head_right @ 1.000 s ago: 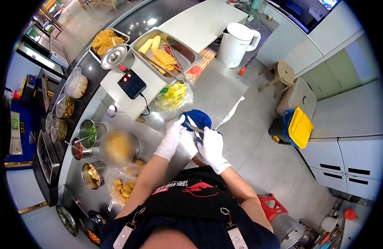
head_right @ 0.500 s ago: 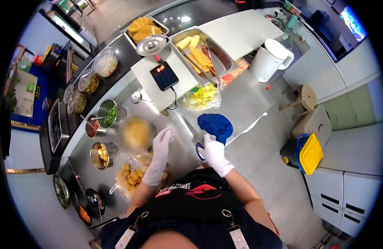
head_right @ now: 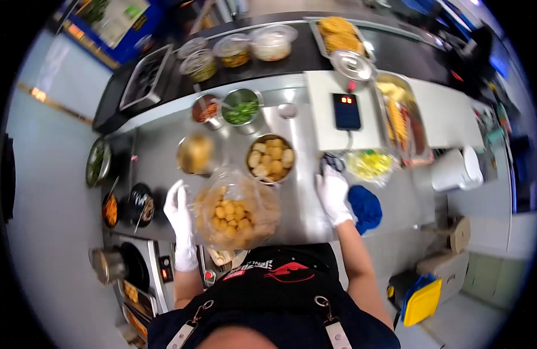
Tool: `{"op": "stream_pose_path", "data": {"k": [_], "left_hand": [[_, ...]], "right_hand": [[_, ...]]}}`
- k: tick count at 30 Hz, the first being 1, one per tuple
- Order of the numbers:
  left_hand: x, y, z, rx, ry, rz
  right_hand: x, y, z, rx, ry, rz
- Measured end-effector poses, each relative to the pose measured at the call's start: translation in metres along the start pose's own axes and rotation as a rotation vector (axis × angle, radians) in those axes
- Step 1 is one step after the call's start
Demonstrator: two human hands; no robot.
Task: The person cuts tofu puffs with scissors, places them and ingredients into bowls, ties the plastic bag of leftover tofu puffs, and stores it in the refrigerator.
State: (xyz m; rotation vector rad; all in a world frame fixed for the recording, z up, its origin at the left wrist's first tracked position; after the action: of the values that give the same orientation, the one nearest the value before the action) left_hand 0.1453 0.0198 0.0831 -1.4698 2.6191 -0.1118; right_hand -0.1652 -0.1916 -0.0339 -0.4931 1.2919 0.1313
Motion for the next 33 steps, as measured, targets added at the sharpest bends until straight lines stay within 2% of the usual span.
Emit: {"op": "stream_pose_path", "data": {"k": [2, 3, 4, 6, 9, 10, 12, 13, 16, 24, 27, 30, 33], "left_hand": [[-0.041, -0.040, 0.036, -0.060, -0.012, -0.155], [-0.060, -0.063, 0.062, -0.021, -0.087, -0.181], [-0.073, -0.083, 0.086, 0.017, -0.158, -0.197], [-0.078, -0.112, 0.112, -0.169, -0.287, -0.128], [-0.061, -0.142, 0.163, -0.217, -0.390, -0.056], [-0.046, -0.140, 0.153, -0.303, -0.283, -0.093], [-0.047, -0.163, 0.214, -0.283, -0.382, -0.060], [-0.037, -0.157, 0.197, -0.262, -0.368, -0.128], [-0.022, -0.153, 0.170, -0.113, -0.069, -0.157], [-0.003, -0.127, 0.056, 0.088, 0.081, 0.030], [0.015, -0.113, 0.035, 0.141, 0.103, 0.081], [0.028, -0.097, 0.019, 0.184, 0.056, 0.118], [0.038, -0.085, 0.009, 0.212, 0.018, 0.137]], "right_hand": [[-0.003, 0.006, 0.013, -0.010, -0.075, -0.047], [-0.004, 0.006, 0.021, -0.025, -0.110, -0.064], [-0.016, 0.002, 0.036, 0.022, -0.178, 0.039], [-0.024, -0.011, 0.062, -0.039, -0.305, -0.020], [-0.046, -0.035, 0.109, -0.127, -0.448, -0.145], [-0.053, -0.042, 0.122, -0.139, -0.493, -0.115], [-0.066, -0.053, 0.148, -0.174, -0.562, -0.034], [-0.064, -0.057, 0.158, -0.199, -0.590, -0.003], [-0.054, -0.067, 0.181, -0.294, -0.637, 0.060], [-0.071, -0.103, 0.254, -0.602, -0.579, 0.042], [-0.068, -0.114, 0.277, -0.615, -0.322, 0.044], [-0.091, -0.119, 0.287, -0.598, -0.125, 0.191], [-0.073, -0.115, 0.278, -0.614, -0.091, 0.198]]}}
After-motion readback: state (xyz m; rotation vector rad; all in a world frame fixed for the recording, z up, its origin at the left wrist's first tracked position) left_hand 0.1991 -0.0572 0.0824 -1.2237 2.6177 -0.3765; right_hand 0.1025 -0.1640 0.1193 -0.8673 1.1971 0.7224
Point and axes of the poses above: each hand's wrist, its own y-axis away from the middle knuckle, its own x-axis out of the palm, z = x × y, the point moved 2 cm from there along -y, towards the middle knuckle, and after that the axes turned 10 degrees about y, right-handed, at the moved point
